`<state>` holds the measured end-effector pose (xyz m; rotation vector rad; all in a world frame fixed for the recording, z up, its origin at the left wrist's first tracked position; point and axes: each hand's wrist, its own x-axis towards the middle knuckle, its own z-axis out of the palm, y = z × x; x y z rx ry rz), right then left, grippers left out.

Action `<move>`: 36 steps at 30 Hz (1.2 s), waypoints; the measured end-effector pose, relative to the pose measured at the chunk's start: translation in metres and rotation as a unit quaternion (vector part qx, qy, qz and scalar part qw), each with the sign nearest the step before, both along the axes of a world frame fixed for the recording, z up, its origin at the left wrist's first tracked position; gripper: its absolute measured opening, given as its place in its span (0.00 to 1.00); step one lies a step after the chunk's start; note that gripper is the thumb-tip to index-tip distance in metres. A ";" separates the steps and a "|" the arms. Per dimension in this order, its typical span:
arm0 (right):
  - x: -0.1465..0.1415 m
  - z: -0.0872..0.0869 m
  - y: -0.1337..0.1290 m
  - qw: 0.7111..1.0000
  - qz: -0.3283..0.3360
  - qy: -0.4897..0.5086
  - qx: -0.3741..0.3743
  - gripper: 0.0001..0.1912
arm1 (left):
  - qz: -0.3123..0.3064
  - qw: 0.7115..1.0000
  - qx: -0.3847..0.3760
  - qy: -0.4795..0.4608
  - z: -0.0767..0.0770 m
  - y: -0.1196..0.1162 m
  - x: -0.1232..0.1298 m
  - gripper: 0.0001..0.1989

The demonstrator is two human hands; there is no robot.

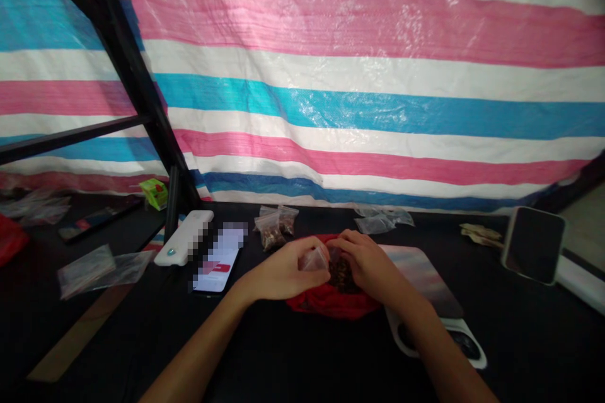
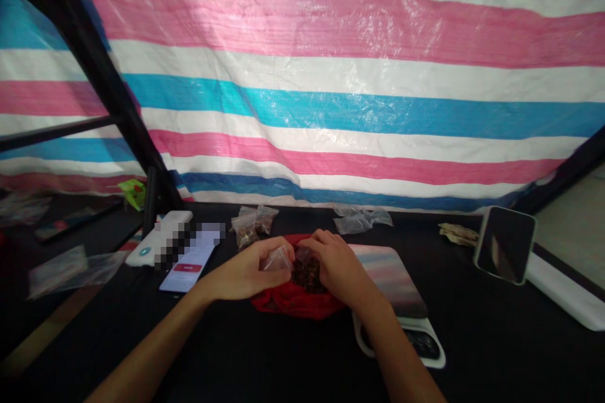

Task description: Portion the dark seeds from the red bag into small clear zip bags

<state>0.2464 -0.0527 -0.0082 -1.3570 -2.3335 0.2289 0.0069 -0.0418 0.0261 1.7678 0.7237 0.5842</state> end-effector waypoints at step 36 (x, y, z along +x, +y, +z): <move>0.023 0.008 -0.011 0.997 -0.018 -0.006 -0.079 0.26 | 0.091 0.995 0.031 0.040 -0.017 0.001 0.015 0.22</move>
